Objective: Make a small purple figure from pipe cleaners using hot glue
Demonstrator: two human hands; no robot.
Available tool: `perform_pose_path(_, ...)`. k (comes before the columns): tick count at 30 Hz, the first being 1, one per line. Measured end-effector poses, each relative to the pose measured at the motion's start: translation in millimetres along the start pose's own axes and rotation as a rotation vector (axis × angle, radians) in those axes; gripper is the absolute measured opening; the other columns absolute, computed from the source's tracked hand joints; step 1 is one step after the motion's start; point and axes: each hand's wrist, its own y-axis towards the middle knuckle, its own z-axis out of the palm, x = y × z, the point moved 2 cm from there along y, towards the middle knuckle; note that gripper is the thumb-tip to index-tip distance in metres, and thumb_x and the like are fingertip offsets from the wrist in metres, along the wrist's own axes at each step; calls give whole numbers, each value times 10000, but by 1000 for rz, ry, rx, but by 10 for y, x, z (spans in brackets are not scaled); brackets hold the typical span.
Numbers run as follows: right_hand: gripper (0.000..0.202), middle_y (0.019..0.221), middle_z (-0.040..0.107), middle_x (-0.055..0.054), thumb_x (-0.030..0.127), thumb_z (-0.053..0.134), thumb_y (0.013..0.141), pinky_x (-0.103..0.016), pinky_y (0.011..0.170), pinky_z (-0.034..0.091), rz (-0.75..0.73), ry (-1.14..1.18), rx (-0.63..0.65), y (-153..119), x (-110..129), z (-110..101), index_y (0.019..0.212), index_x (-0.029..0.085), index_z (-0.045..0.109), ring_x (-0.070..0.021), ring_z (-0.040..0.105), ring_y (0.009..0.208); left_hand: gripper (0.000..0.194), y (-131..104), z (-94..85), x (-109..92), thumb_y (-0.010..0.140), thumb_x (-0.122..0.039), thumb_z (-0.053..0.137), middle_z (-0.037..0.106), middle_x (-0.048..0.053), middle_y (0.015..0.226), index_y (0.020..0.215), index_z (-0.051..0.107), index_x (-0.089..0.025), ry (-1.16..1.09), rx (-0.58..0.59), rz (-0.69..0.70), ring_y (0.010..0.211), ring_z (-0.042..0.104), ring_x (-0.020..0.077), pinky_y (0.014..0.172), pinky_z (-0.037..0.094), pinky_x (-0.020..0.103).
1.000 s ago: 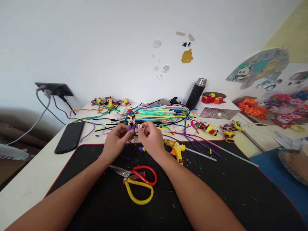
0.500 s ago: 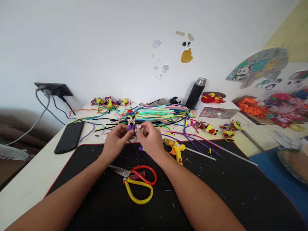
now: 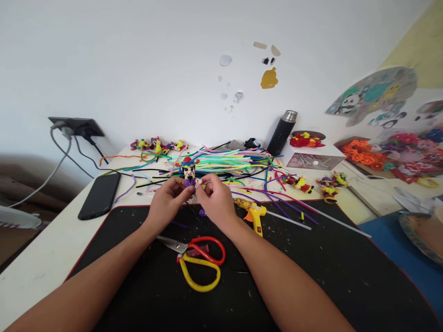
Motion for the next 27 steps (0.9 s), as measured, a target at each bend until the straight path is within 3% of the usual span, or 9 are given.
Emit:
perform_pose_path(16,230,592,542,69,440,631,957,-259,546,318,51,-7,83,-10,12,-13,1022,220,644,-158,539,564,397,6,-19,-10,801,-546,819,683,-7,745,864,633,-201,-38,-27,-9,665,681,178,645,565,299)
perform_pose_path(27,357,606,535,63,408,599,1002,-261,556,310,-10,-31,123,-27,13,4,1275,201,698,-148,507,561,397,0,-23,-47,797,-553,814,680,-3,741,864,627,-208,-36,-63,7,665,676,183,649,565,307)
